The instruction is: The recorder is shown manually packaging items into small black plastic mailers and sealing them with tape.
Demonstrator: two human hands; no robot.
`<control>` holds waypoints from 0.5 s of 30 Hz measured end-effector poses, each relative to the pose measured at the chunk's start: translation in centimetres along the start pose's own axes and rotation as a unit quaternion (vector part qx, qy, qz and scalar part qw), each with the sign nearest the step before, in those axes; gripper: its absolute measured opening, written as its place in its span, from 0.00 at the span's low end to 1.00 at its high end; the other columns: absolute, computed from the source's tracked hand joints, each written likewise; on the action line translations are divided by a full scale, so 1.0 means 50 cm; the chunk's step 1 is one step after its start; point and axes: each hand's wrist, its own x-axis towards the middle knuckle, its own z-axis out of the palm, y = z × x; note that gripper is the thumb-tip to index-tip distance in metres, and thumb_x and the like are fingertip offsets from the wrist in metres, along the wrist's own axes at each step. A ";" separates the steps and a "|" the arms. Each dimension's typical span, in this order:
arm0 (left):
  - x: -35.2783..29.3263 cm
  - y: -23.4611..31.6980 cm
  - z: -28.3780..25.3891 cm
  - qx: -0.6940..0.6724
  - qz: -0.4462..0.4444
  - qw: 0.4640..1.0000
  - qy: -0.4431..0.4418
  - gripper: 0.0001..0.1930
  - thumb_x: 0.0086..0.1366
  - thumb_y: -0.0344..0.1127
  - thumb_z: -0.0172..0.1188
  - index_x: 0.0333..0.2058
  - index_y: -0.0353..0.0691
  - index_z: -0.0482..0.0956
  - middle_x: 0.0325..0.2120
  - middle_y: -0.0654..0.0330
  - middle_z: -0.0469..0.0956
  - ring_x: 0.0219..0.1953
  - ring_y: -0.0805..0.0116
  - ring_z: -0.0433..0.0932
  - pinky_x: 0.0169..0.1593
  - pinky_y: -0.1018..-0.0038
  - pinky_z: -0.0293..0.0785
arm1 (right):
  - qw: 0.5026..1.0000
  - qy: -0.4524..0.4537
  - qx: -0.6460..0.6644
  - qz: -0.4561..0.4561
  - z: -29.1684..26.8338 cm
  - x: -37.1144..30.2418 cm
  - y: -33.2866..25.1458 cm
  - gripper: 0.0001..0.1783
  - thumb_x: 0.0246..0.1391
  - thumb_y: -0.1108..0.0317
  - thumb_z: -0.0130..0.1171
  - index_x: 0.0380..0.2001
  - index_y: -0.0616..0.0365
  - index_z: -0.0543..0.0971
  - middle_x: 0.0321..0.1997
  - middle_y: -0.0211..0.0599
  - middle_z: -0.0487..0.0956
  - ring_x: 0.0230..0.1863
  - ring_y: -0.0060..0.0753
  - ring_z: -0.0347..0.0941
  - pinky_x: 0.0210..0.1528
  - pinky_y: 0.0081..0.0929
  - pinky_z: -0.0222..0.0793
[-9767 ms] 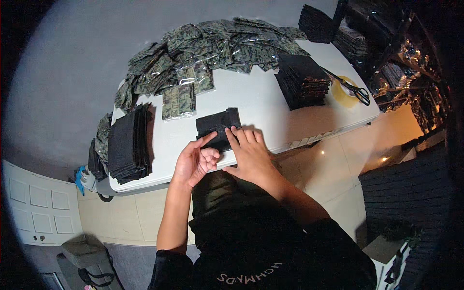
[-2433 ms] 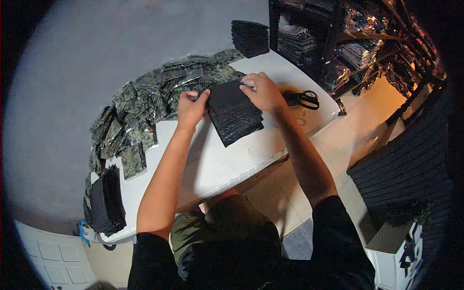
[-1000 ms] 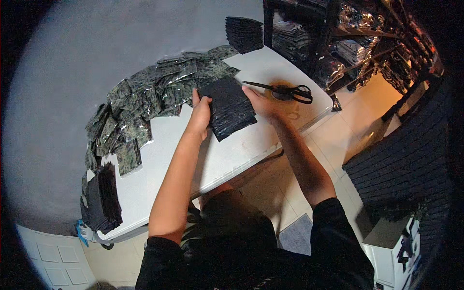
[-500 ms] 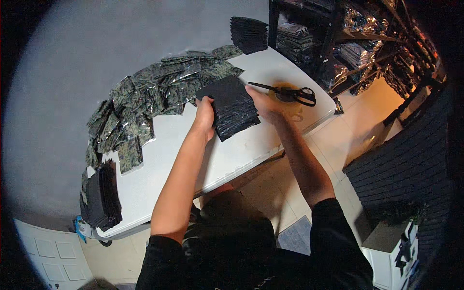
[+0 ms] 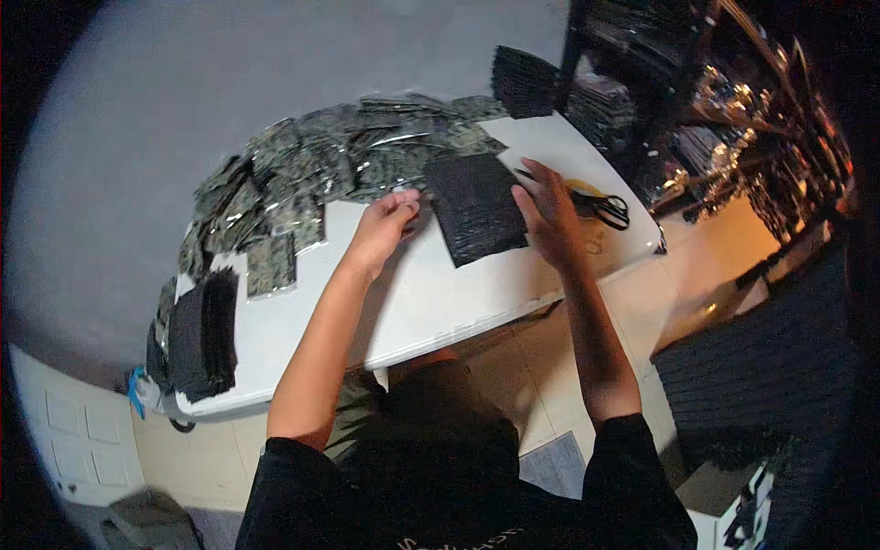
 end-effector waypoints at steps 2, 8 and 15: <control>-0.059 -0.020 -0.034 -0.046 0.053 0.997 0.027 0.13 0.79 0.29 0.58 0.56 0.36 0.86 0.43 0.60 0.87 0.43 0.73 0.86 0.47 0.73 0.83 | 0.995 0.019 -0.057 -0.079 -0.002 -0.019 -0.044 0.20 0.71 0.65 0.67 0.61 0.60 0.79 0.62 0.55 0.82 0.61 0.54 0.81 0.67 0.44 0.75; -0.260 -0.039 -0.166 0.095 0.022 0.985 0.146 0.13 0.79 0.33 0.65 0.31 0.35 0.80 0.20 0.67 0.77 0.22 0.81 0.74 0.27 0.77 0.71 | 0.966 -0.227 0.069 0.099 0.074 -0.134 -0.182 0.10 0.66 0.66 0.73 0.33 0.58 0.82 0.29 0.32 0.85 0.30 0.21 0.79 0.34 0.24 0.75; -0.343 -0.210 -0.364 0.052 0.133 0.927 0.345 0.20 0.79 0.37 0.64 0.24 0.37 0.76 0.19 0.72 0.70 0.25 0.83 0.64 0.30 0.76 0.60 | 0.890 -0.367 0.256 0.085 0.344 -0.192 -0.328 0.13 0.65 0.64 0.75 0.44 0.60 0.84 0.37 0.34 0.87 0.39 0.25 0.83 0.42 0.28 0.79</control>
